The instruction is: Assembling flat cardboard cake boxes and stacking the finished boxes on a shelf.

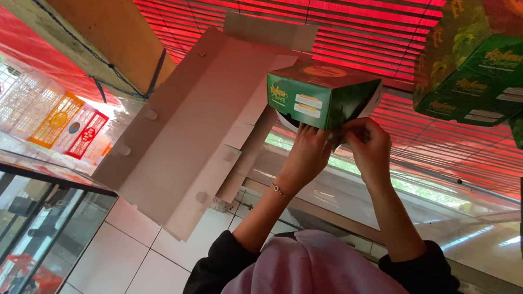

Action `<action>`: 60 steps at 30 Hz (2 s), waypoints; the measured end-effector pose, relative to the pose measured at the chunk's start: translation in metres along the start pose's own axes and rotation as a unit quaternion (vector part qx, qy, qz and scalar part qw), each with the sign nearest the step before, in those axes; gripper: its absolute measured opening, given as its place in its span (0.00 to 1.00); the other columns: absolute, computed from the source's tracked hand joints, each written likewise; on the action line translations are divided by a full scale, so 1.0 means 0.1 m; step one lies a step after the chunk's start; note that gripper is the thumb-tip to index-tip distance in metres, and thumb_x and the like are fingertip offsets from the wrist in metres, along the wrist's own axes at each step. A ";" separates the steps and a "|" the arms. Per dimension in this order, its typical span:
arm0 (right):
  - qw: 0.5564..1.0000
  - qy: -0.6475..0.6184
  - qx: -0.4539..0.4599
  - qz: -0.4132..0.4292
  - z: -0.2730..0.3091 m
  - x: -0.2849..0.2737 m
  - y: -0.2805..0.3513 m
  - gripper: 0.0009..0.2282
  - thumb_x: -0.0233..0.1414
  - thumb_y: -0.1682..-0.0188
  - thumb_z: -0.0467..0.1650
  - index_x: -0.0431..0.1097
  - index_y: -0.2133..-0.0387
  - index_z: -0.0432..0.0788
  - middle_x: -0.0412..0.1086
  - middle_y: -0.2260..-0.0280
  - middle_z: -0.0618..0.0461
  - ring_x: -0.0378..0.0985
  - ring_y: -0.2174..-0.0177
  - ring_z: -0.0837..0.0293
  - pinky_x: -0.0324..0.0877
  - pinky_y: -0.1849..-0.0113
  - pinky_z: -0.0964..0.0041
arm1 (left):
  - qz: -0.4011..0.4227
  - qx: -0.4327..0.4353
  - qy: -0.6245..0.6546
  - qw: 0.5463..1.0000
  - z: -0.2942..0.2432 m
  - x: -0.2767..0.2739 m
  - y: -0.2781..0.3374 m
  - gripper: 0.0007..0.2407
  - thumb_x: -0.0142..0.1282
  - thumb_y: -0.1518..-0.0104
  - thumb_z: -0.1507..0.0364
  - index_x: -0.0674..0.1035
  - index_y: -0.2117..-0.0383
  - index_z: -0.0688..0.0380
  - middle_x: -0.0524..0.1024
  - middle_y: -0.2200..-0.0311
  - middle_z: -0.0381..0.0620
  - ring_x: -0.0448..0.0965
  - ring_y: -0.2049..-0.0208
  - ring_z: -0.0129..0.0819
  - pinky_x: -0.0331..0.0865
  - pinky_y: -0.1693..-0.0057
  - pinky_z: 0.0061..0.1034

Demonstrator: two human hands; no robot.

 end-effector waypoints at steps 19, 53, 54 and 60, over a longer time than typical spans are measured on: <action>0.999 0.034 -0.022 0.024 0.16 -0.01 0.01 0.06 0.54 0.52 0.20 0.71 0.62 0.34 0.76 0.66 0.50 0.80 0.65 0.63 0.76 0.61 0.68 | -0.018 -0.049 0.046 0.998 0.13 -0.22 0.08 0.11 0.63 0.45 0.72 0.79 0.58 0.62 0.84 0.66 0.47 0.83 0.60 0.43 0.61 0.35 0.43; 0.996 0.051 0.030 0.063 -0.04 0.06 0.11 0.09 0.59 0.52 0.22 0.70 0.59 0.33 0.75 0.62 0.48 0.82 0.62 0.57 0.79 0.61 0.64 | -0.018 -0.041 0.009 0.999 -0.10 -0.29 0.14 0.12 0.65 0.48 0.66 0.84 0.60 0.52 0.83 0.63 0.45 0.78 0.56 0.48 0.68 0.45 0.40; 0.996 0.051 0.030 0.063 -0.06 0.05 0.11 0.09 0.59 0.52 0.22 0.70 0.59 0.33 0.75 0.62 0.48 0.82 0.62 0.57 0.79 0.61 0.64 | -0.018 -0.042 0.009 0.999 -0.07 -0.27 0.14 0.12 0.65 0.48 0.66 0.84 0.60 0.52 0.83 0.63 0.45 0.78 0.56 0.48 0.68 0.45 0.40; 0.993 0.044 -0.008 0.106 0.05 0.14 0.11 0.08 0.56 0.49 0.23 0.71 0.56 0.34 0.76 0.61 0.48 0.82 0.60 0.59 0.78 0.57 0.66 | -0.041 -0.085 -0.010 0.995 0.11 -0.25 0.18 0.08 0.64 0.45 0.68 0.86 0.60 0.51 0.83 0.63 0.48 0.78 0.57 0.48 0.68 0.46 0.39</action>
Point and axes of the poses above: each hand's wrist, its own y-axis away from the middle knuckle, its own x-axis out of the palm, z = x × y, the point moved 9 cm from there along -y, towards the middle knuckle
